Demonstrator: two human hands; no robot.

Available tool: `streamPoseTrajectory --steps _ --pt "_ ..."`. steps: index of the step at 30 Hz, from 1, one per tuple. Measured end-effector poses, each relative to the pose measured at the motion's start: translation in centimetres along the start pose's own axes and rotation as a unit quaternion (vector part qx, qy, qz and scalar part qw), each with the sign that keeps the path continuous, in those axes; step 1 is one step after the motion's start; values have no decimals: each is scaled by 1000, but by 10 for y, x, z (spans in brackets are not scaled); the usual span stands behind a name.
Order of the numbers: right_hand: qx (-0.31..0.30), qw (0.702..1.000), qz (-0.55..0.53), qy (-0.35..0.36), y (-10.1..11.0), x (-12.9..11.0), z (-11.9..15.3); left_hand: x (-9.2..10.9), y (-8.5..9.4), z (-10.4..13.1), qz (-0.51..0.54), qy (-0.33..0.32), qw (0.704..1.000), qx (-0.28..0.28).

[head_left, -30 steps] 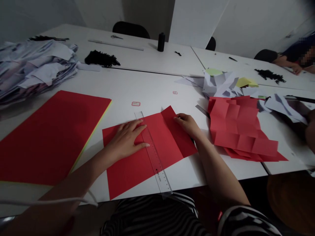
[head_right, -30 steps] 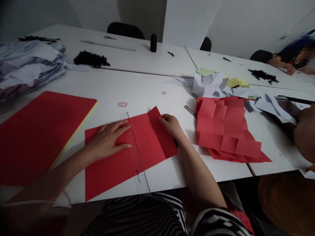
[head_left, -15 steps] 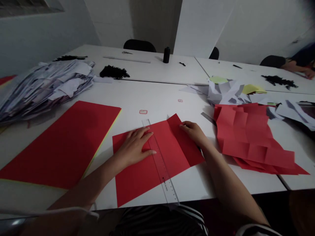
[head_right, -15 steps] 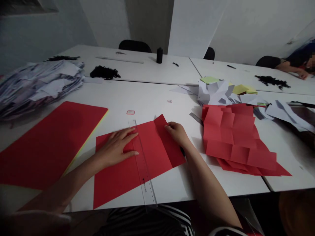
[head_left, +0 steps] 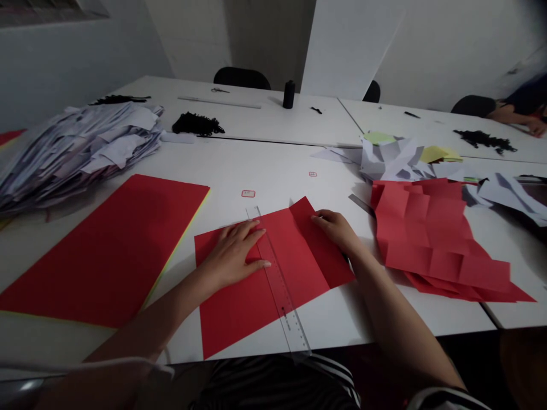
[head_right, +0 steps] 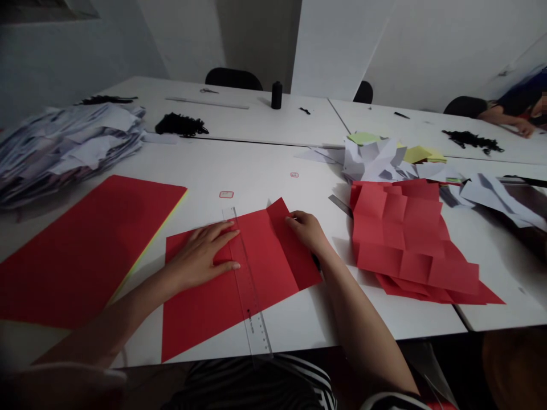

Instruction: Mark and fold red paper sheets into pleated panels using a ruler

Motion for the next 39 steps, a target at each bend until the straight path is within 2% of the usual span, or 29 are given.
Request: streamPoseTrajectory --steps 29,39 --pt "6 1000 6 5 2 0 0 -2 -4 -1 -7 -20 1000 12" --pt "8 1000 6 8 3 0 -1 -1 -2 -3 -2 -8 1000 1"
Point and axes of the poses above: each hand's wrist, its own z-axis away from the middle knuckle, its own y-axis out of the back of the hand, x = y × z, the point moved 5 cm from there along -z, towards the middle knuckle, and after that the axes turned 10 degrees about -y, right-handed, at the moved point
